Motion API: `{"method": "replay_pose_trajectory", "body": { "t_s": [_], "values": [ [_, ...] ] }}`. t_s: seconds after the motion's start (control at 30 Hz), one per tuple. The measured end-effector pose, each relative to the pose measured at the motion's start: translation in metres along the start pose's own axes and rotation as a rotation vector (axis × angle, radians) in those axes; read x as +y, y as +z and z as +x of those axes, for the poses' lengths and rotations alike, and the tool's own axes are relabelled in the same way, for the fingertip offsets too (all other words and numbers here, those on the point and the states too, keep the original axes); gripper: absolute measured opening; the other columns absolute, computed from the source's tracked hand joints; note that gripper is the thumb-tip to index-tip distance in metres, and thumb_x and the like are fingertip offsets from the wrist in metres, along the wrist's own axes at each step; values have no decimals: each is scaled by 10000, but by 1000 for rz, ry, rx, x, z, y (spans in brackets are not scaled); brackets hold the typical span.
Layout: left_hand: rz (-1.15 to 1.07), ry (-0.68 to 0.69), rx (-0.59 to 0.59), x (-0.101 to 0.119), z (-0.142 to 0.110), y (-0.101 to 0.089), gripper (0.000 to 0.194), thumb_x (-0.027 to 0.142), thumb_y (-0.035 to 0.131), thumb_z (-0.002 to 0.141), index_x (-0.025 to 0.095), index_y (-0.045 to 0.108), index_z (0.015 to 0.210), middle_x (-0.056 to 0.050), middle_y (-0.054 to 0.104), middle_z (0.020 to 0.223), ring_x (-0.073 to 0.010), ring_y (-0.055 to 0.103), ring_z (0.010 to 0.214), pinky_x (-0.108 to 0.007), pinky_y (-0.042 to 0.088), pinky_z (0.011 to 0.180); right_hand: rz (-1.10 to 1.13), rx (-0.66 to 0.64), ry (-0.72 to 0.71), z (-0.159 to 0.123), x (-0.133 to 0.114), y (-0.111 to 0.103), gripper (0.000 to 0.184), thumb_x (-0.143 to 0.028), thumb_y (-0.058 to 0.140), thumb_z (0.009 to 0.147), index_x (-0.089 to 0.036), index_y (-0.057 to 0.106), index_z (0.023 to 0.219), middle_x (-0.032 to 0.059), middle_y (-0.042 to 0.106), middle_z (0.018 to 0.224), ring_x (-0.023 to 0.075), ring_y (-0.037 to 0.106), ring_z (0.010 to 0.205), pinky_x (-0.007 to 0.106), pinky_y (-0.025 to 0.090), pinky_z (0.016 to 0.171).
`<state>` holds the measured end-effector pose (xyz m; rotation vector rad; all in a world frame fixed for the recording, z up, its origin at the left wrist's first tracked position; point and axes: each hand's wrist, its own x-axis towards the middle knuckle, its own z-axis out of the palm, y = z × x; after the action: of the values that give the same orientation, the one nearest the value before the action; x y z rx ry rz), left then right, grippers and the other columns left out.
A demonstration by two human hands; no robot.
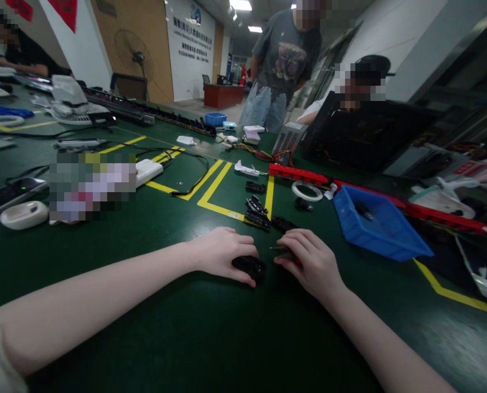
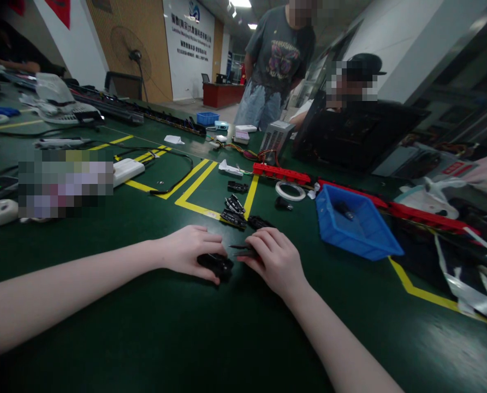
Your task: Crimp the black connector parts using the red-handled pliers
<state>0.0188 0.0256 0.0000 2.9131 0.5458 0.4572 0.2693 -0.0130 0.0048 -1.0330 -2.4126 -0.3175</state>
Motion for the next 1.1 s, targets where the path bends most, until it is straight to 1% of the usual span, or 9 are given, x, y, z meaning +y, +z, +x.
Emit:
{"method": "replay_pose_trajectory", "body": {
  "t_s": [0.07,0.13,0.3,0.37,0.53,0.63,0.73,0.93,1.1],
  "values": [
    [3,-6,2,0,0,0,475,635,622,819,209,644,1031,-12,658,898,-163,621,715,-287,388,639,29,0,-8,0,0,0,208,-353,573,900,-199,627,1029,117,678,981,285,587,1045,439,513,842],
    [3,-12,7,1,0,0,474,635,619,822,204,647,1016,-9,665,881,-158,620,707,-286,385,640,59,-26,8,0,0,0,216,-371,532,920,-205,622,1023,118,668,985,287,582,1049,449,506,850],
    [-22,-26,16,2,0,-2,442,615,598,845,191,649,957,0,669,826,-147,607,681,-285,367,636,87,-106,17,-1,-1,-1,356,-449,357,982,-190,590,911,98,634,875,215,576,788,359,462,712],
    [-26,-31,20,2,0,-2,429,608,593,849,191,645,935,8,664,802,-144,597,665,-287,356,629,71,-125,-7,-1,-1,-1,389,-444,316,995,-188,580,869,87,626,826,202,563,748,342,434,692],
    [-6,-10,34,2,-1,0,436,616,578,851,191,637,930,6,664,790,-139,586,640,-292,345,623,63,-126,2,1,-2,-2,318,-338,349,991,-187,596,861,77,642,809,192,572,742,333,418,705],
    [1,0,39,1,-1,1,446,626,566,855,192,635,925,4,664,783,-140,584,634,-294,344,623,50,-115,-7,2,-3,-1,270,-313,395,975,-172,623,946,93,669,854,210,601,792,346,435,731],
    [-3,15,34,0,-1,1,480,660,562,843,191,634,915,3,663,769,-142,582,629,-293,329,611,29,-131,-19,2,-4,-1,296,-340,405,976,-152,627,1031,114,679,891,224,608,817,363,451,746],
    [-14,28,17,-2,-1,-1,537,713,538,830,186,629,869,1,653,744,-141,556,610,-285,296,595,46,-164,28,2,-6,-1,320,-362,384,984,-174,587,826,88,617,788,192,546,713,339,424,686],
    [-44,11,29,-2,-1,-1,524,700,545,836,186,634,888,2,649,756,-142,556,619,-278,315,611,41,-193,49,4,-5,-1,329,-356,358,990,-191,535,767,72,596,765,176,509,679,325,384,668]
  ]
}}
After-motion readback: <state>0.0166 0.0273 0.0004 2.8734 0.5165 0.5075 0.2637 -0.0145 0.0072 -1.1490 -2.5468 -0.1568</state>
